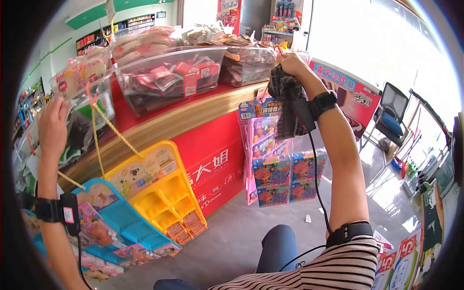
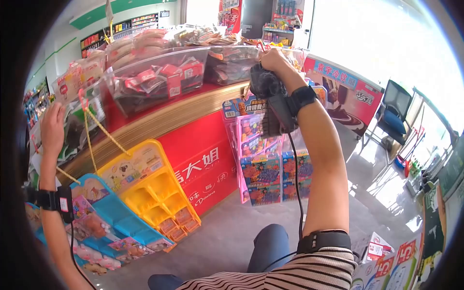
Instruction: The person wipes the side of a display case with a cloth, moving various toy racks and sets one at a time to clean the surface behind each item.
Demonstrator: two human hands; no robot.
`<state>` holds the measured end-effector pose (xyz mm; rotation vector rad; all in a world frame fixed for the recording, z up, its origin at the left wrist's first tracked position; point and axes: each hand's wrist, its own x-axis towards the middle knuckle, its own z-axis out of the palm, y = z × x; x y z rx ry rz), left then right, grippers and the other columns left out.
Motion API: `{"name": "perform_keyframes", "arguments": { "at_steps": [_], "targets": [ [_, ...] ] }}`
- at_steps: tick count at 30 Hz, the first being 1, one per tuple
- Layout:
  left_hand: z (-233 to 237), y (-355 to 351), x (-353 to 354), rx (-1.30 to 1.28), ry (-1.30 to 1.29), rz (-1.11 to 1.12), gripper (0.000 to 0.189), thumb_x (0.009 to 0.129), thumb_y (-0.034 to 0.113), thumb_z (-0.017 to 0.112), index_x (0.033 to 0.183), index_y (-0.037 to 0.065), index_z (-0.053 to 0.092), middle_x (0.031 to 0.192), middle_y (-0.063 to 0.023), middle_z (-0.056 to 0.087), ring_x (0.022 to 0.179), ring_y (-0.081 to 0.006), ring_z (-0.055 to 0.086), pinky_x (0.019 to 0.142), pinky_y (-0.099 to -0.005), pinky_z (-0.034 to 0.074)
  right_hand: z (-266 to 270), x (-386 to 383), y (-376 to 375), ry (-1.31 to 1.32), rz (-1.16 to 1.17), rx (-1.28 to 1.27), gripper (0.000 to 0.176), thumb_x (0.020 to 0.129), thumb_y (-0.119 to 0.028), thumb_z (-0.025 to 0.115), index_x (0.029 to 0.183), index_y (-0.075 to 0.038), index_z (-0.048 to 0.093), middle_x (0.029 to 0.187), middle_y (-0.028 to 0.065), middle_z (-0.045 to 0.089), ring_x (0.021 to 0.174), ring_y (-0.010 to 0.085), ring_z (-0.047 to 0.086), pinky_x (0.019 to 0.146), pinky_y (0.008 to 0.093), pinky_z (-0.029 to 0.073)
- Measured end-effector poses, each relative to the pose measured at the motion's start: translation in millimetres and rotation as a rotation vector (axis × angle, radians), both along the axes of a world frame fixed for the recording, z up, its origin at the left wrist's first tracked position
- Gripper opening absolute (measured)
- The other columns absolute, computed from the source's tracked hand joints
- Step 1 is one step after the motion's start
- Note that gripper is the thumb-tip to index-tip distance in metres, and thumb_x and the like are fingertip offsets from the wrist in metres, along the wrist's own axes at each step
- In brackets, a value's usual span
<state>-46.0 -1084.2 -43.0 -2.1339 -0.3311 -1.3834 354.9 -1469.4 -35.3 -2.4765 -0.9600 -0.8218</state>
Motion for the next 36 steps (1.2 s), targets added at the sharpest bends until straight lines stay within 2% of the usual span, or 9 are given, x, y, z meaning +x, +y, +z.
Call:
{"name": "perform_keyframes", "arguments": {
  "at_steps": [12,16,20,22,25,29,30,34,36],
  "targets": [
    [-2,21,-7,0.184,-0.007,0.06,0.022,0.086,0.022,0.041,0.092,0.002,0.048,0.084,-0.012,0.051,0.08,-0.0298,0.048,0.067,-0.0346,0.035,2,134,36,-0.625,-0.196,-0.705,0.022,0.074,-0.015,0.042,0.08,-0.006,0.062,0.077,0.0109,0.061,0.069,0.0255,0.06,0.061,0.0356,0.048],
    [-1,15,-9,-0.024,0.033,0.012,0.016,0.084,0.014,0.044,0.091,0.001,0.049,0.085,-0.0135,0.052,0.081,-0.0315,0.048,0.07,-0.0353,0.036,-10,103,41,-0.55,-0.005,-0.482,0.021,0.072,-0.014,0.043,0.08,-0.004,0.06,0.077,0.0112,0.061,0.073,0.0263,0.059,0.063,0.0384,0.046],
    [2,-10,-1,0.044,0.01,-0.123,0.012,0.08,0.014,0.047,0.084,0.003,0.051,0.075,-0.0148,0.052,0.071,-0.0332,0.05,0.06,-0.0381,0.038,-17,143,34,-0.492,-0.055,-0.644,0.018,0.073,-0.012,0.042,0.081,-0.001,0.054,0.077,0.0173,0.056,0.073,0.0294,0.054,0.066,0.0427,0.041],
    [0,-3,-2,0.081,-0.03,-0.136,0.012,0.078,0.016,0.048,0.082,0.005,0.052,0.071,-0.0132,0.054,0.069,-0.0326,0.052,0.059,-0.0395,0.039,-26,138,33,-0.621,-0.063,-0.324,0.023,0.072,-0.01,0.046,0.092,-0.005,0.056,0.088,0.0196,0.054,0.079,0.0305,0.053,0.07,0.0401,0.042],
    [1,-7,-5,0.052,-0.003,-0.045,0.009,0.079,0.018,0.047,0.078,0.01,0.049,0.072,-0.0071,0.055,0.071,-0.0266,0.053,0.06,-0.0408,0.038,-19,27,52,-0.316,0.046,0.509,0.02,0.074,-0.012,0.051,0.091,-0.004,0.059,0.088,0.0176,0.055,0.078,0.0253,0.053,0.069,0.0341,0.042],
    [0,-6,-4,0.09,-0.031,-0.037,0.016,0.081,0.021,0.047,0.076,0.006,0.047,0.07,-0.0091,0.052,0.071,-0.029,0.051,0.059,-0.0388,0.039,-3,-96,88,0.002,0.512,0.179,0.028,0.072,-0.024,0.055,0.09,-0.003,0.059,0.078,0.0126,0.059,0.073,0.0189,0.056,0.067,0.0288,0.042],
    [-1,-6,-3,0.084,-0.048,-0.014,0.017,0.082,0.023,0.045,0.075,0.007,0.046,0.07,-0.0077,0.052,0.073,-0.0278,0.051,0.06,-0.0391,0.038,-5,-127,105,-0.084,0.526,0.153,0.022,0.075,-0.016,0.055,0.088,0.001,0.057,0.077,0.0095,0.057,0.071,0.0156,0.051,0.065,0.0278,0.041],
    [-1,-11,-7,-0.027,-0.001,0.094,0.023,0.083,0.029,0.041,0.086,0.01,0.053,0.085,-0.0083,0.056,0.081,-0.0261,0.053,0.071,-0.0425,0.036,-2,-210,178,-0.064,0.747,0.077,0.032,0.075,-0.035,0.051,0.085,-0.006,0.061,0.069,0.0134,0.059,0.064,0.0256,0.057,0.061,0.0313,0.044],
    [-2,-9,-6,-0.022,-0.024,0.066,0.02,0.083,0.028,0.042,0.081,0.009,0.051,0.079,-0.0066,0.055,0.079,-0.0259,0.052,0.068,-0.0411,0.036,4,-243,209,0.015,0.711,-0.183,0.038,0.076,-0.041,0.046,0.084,-0.007,0.061,0.067,0.0152,0.058,0.065,0.0289,0.057,0.061,0.0334,0.045]
  ]
}}
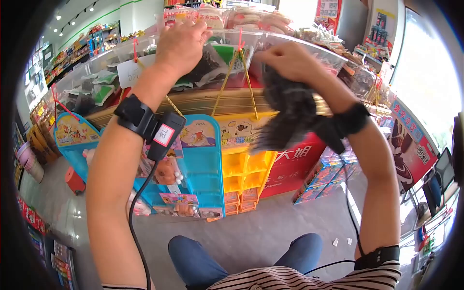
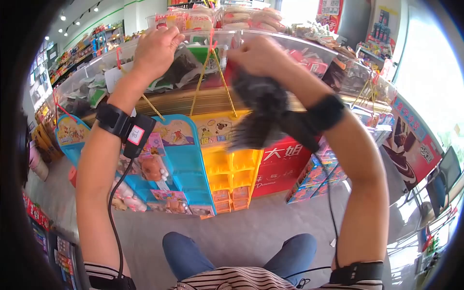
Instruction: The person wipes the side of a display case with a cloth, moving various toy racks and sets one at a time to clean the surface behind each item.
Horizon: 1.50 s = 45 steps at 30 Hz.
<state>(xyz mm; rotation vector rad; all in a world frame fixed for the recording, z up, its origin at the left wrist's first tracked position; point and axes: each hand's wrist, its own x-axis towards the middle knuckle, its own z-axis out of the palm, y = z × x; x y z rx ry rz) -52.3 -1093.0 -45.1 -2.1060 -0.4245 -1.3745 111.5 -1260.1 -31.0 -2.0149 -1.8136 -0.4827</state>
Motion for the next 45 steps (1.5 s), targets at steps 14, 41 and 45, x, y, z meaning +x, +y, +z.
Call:
{"name": "perform_keyframes", "arguments": {
  "at_steps": [14,41,45],
  "targets": [
    [-2,3,-5,0.034,-0.049,-0.124,0.018,0.082,0.026,0.044,0.082,0.008,0.051,0.077,-0.0061,0.054,0.08,-0.024,0.052,0.066,-0.0385,0.036,-16,-59,51,0.156,-0.443,0.218,0.041,0.08,-0.036,0.039,0.084,-0.002,0.061,0.09,0.0181,0.058,0.088,0.0319,0.055,0.078,0.0403,0.041],
    [5,-4,-14,-0.056,0.027,-0.012,0.023,0.081,0.025,0.045,0.096,0.009,0.053,0.087,-0.0088,0.058,0.09,-0.025,0.052,0.081,-0.0408,0.036,-7,-65,45,0.204,-0.447,0.606,0.04,0.082,-0.03,0.033,0.085,0.002,0.058,0.084,0.0225,0.058,0.083,0.0371,0.055,0.074,0.0427,0.042],
    [2,2,-9,0.02,0.033,0.017,0.022,0.083,0.026,0.04,0.089,0.007,0.051,0.095,-0.011,0.055,0.088,-0.0268,0.052,0.073,-0.043,0.037,8,-52,41,0.173,-0.426,0.705,0.039,0.082,-0.03,0.033,0.084,0.001,0.058,0.083,0.0219,0.058,0.082,0.0369,0.055,0.074,0.0427,0.041]
  ]
}}
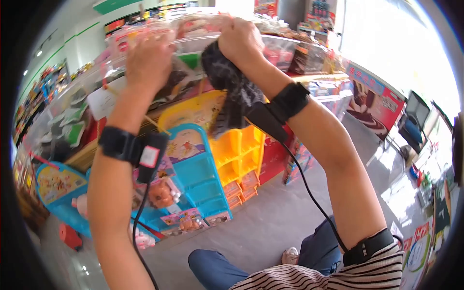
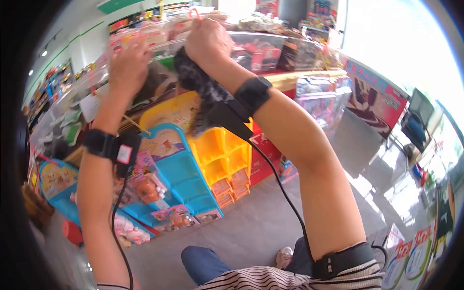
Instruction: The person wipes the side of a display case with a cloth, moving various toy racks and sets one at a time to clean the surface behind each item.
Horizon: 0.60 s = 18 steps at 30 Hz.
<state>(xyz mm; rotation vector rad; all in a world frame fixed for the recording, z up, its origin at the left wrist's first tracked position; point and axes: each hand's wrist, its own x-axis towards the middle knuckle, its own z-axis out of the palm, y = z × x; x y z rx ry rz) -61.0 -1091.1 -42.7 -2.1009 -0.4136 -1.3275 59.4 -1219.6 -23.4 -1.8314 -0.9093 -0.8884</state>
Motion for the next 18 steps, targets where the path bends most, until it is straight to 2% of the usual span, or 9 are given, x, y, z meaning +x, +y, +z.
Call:
{"name": "perform_keyframes", "arguments": {
  "at_steps": [2,4,5,6,8,11,14,17,18],
  "targets": [
    [-3,16,6,0.122,-0.062,-0.063,0.022,0.084,0.027,0.04,0.088,0.008,0.05,0.095,-0.0094,0.055,0.087,-0.0262,0.053,0.072,-0.0432,0.037,0,31,-8,-0.14,-0.033,0.022,0.039,0.082,-0.029,0.033,0.083,0.001,0.058,0.082,0.021,0.058,0.081,0.0373,0.055,0.075,0.0429,0.041],
    [-1,2,3,-0.046,0.005,-0.018,0.026,0.083,0.028,0.041,0.097,0.008,0.05,0.098,-0.0112,0.055,0.097,-0.0266,0.049,0.077,-0.0433,0.036,4,26,-42,-0.089,-0.044,-0.022,0.035,0.08,-0.025,0.034,0.08,0.0,0.059,0.08,0.0201,0.059,0.081,0.0383,0.055,0.075,0.043,0.042],
    [1,-3,0,-0.131,0.038,0.015,0.029,0.083,0.028,0.041,0.101,0.009,0.051,0.1,-0.0121,0.055,0.102,-0.0268,0.047,0.08,-0.0433,0.036,0,13,-63,-0.176,-0.119,0.041,0.033,0.079,-0.024,0.036,0.08,-0.002,0.06,0.079,0.0193,0.059,0.079,0.0373,0.056,0.072,0.0413,0.043],
    [0,-5,-2,-0.146,0.053,0.013,0.028,0.083,0.029,0.041,0.101,0.008,0.05,0.1,-0.0116,0.055,0.103,-0.0264,0.046,0.08,-0.0433,0.036,-3,61,-59,-0.466,-0.195,-0.128,0.029,0.078,-0.022,0.037,0.081,-0.005,0.061,0.078,0.0184,0.059,0.076,0.0335,0.057,0.071,0.0387,0.044],
    [1,-5,-2,-0.167,0.072,0.02,0.028,0.084,0.029,0.04,0.1,0.008,0.05,0.1,-0.0107,0.055,0.104,-0.0254,0.045,0.08,-0.0433,0.036,-1,28,-102,-0.055,0.054,0.027,0.025,0.076,-0.019,0.039,0.078,-0.006,0.06,0.075,0.0178,0.059,0.074,0.0303,0.057,0.071,0.0374,0.044],
    [-1,-1,2,-0.1,0.032,0.015,0.026,0.084,0.029,0.039,0.096,0.008,0.051,0.097,-0.0096,0.055,0.104,-0.0245,0.046,0.079,-0.0429,0.036,5,-3,-146,0.167,0.059,0.011,0.027,0.076,-0.025,0.05,0.092,-0.005,0.058,0.09,0.02,0.056,0.085,0.0291,0.053,0.076,0.0395,0.039],
    [3,-9,-3,-0.176,0.075,0.028,0.026,0.084,0.029,0.04,0.095,0.008,0.051,0.096,-0.0095,0.056,0.103,-0.0249,0.046,0.079,-0.0425,0.037,8,-19,-165,0.233,-0.062,0.118,0.039,0.084,-0.035,0.037,0.08,-0.004,0.061,0.073,0.0127,0.06,0.069,0.0214,0.057,0.066,0.0309,0.043],
    [2,-5,-3,-0.134,0.07,0.005,0.025,0.084,0.028,0.04,0.095,0.008,0.051,0.095,-0.0097,0.056,0.101,-0.0254,0.047,0.079,-0.0419,0.037,9,33,-194,0.048,-0.207,-0.008,0.042,0.085,-0.038,0.037,0.079,-0.003,0.06,0.07,0.0075,0.058,0.066,0.0155,0.055,0.065,0.0276,0.041],
    [0,-3,-3,-0.096,0.057,-0.007,0.025,0.084,0.027,0.04,0.096,0.008,0.052,0.095,-0.0098,0.056,0.1,-0.0256,0.048,0.08,-0.0416,0.037,8,38,-196,0.111,-0.197,0.028,0.041,0.085,-0.036,0.037,0.079,-0.003,0.06,0.071,0.0078,0.059,0.067,0.0157,0.055,0.066,0.0279,0.041]
  ]
}}
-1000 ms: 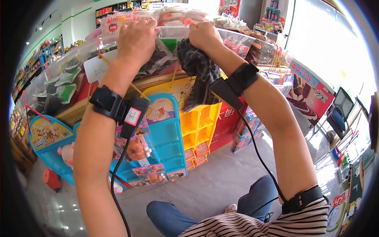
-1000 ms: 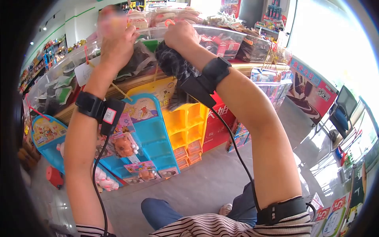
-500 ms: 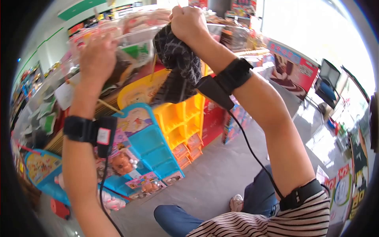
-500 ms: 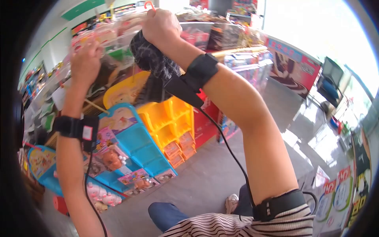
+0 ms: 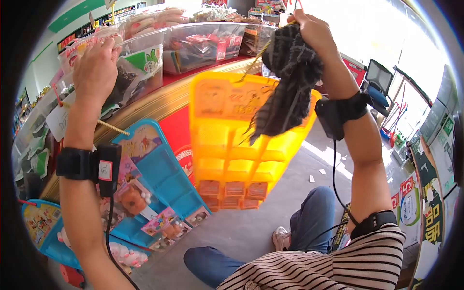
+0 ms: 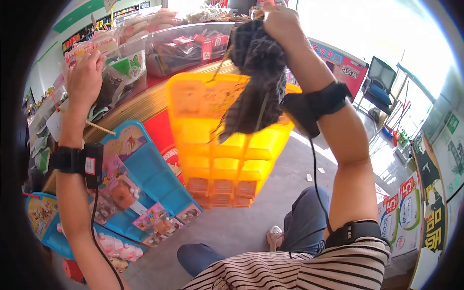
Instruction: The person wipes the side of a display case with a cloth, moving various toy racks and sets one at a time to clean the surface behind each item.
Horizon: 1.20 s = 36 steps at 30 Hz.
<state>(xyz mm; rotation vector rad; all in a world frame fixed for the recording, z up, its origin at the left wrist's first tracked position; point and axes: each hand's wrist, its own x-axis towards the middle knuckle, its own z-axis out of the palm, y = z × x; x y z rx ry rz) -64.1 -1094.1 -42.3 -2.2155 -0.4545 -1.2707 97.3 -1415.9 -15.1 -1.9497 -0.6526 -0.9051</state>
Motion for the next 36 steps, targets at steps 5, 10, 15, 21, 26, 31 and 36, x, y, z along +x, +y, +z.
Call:
{"name": "perform_keyframes", "arguments": {
  "at_steps": [5,10,15,21,26,31,36],
  "targets": [
    [5,-11,-3,-0.06,0.019,0.004,0.025,0.083,0.024,0.041,0.098,0.007,0.052,0.094,-0.0104,0.056,0.099,-0.0267,0.048,0.08,-0.0401,0.037,4,83,-32,-0.402,-0.469,-0.616,0.034,0.084,-0.028,0.037,0.082,-0.005,0.062,0.075,0.0111,0.06,0.072,0.019,0.056,0.069,0.0295,0.042],
    [3,-10,-8,-0.041,-0.001,-0.032,0.022,0.082,0.022,0.043,0.097,0.008,0.053,0.092,-0.0109,0.056,0.096,-0.0283,0.049,0.078,-0.0394,0.038,1,103,-28,0.07,-0.212,-0.112,0.033,0.08,-0.027,0.042,0.072,-0.005,0.064,0.071,0.0123,0.06,0.068,0.0205,0.057,0.068,0.0304,0.043],
    [3,-14,-11,-0.004,-0.066,-0.068,0.016,0.081,0.02,0.045,0.089,0.008,0.053,0.085,-0.0076,0.056,0.088,-0.0254,0.052,0.075,-0.0386,0.038,2,169,-33,0.121,-0.305,-0.212,0.034,0.081,-0.029,0.041,0.086,-0.001,0.06,0.083,0.0234,0.057,0.083,0.0352,0.055,0.073,0.039,0.042],
    [-2,-6,-1,0.119,-0.148,-0.12,0.014,0.082,0.018,0.044,0.083,0.006,0.051,0.081,-0.0069,0.054,0.081,-0.0244,0.051,0.07,-0.0373,0.037,-10,199,-51,0.075,-0.284,-0.335,0.035,0.081,-0.029,0.04,0.087,0.0,0.058,0.081,0.0247,0.056,0.081,0.0361,0.056,0.072,0.0414,0.043],
    [-1,5,0,0.065,-0.077,-0.079,0.013,0.082,0.015,0.045,0.088,0.005,0.05,0.087,-0.0099,0.055,0.084,-0.0264,0.051,0.07,-0.0362,0.037,-9,252,-26,-0.047,-0.212,-0.298,0.035,0.081,-0.03,0.043,0.075,0.0,0.06,0.074,0.0222,0.058,0.073,0.0346,0.057,0.068,0.0409,0.041],
    [-1,16,1,0.096,-0.099,-0.142,0.013,0.082,0.013,0.045,0.089,0.002,0.048,0.087,-0.0118,0.053,0.083,-0.0294,0.05,0.069,-0.036,0.037,-7,299,-1,0.132,-0.272,-0.154,0.037,0.08,-0.033,0.042,0.095,-0.003,0.058,0.097,0.02,0.056,0.091,0.0336,0.054,0.078,0.0415,0.042],
    [1,18,-4,0.009,-0.04,-0.125,0.016,0.085,0.014,0.042,0.093,0.002,0.048,0.088,-0.0129,0.053,0.083,-0.0293,0.049,0.071,-0.0341,0.037,-20,312,12,0.004,-0.296,-0.436,0.035,0.082,-0.029,0.038,0.092,-0.001,0.057,0.099,0.0192,0.055,0.09,0.0312,0.055,0.075,0.0418,0.043]
  ]
}}
